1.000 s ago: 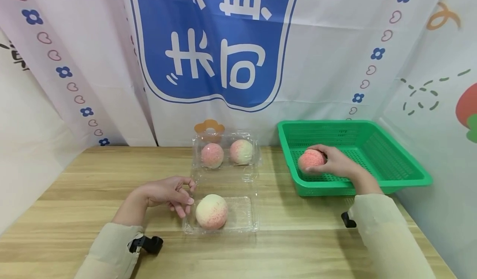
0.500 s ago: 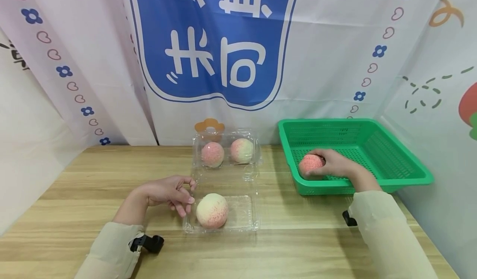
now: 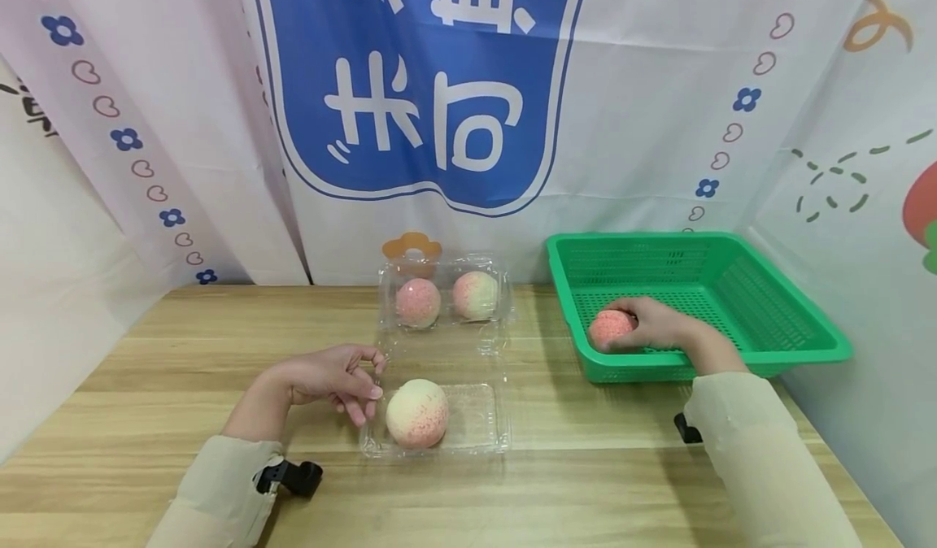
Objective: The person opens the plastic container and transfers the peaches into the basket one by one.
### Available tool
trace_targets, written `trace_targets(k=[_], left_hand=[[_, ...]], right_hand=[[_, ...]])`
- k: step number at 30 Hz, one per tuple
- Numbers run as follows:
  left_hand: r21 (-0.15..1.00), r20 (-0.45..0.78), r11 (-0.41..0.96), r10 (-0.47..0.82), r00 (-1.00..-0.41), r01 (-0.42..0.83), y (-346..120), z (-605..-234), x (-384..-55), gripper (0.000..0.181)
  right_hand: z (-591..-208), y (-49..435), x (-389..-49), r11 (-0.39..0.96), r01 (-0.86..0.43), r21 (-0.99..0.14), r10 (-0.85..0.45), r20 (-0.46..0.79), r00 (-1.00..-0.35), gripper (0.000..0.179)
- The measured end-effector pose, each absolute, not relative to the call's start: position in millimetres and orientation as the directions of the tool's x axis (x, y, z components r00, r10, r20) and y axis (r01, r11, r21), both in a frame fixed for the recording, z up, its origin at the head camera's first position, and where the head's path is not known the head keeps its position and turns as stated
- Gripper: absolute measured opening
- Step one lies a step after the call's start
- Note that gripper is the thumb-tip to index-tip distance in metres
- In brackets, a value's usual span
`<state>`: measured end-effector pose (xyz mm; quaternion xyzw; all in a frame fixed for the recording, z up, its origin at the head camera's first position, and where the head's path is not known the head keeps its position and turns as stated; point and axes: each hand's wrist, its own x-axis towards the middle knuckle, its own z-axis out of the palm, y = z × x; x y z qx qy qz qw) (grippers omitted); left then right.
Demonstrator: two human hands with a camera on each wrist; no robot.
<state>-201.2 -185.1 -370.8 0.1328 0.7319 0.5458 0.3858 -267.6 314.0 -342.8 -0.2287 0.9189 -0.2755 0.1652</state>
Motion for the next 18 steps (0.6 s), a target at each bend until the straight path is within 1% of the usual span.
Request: trace_targets(k=[7, 18], left_hand=[[0.902, -0.419, 0.367, 0.617, -0.666, -0.227, -185.2, -371.9, -202.0, 0.033], [0.902, -0.419, 0.367, 0.615, -0.668, -0.228, -185.9, -371.3, -202.0, 0.034]], right_hand=[[-344.1, 313.8, -268.2, 0.744, -0.312, -0.591, -0.510, -0.200, -0.837, 0.060], [-344.0, 312.0, -270.1, 0.758, -0.316, -0.571, -0.515, -0.226, -0.827, 0.062]])
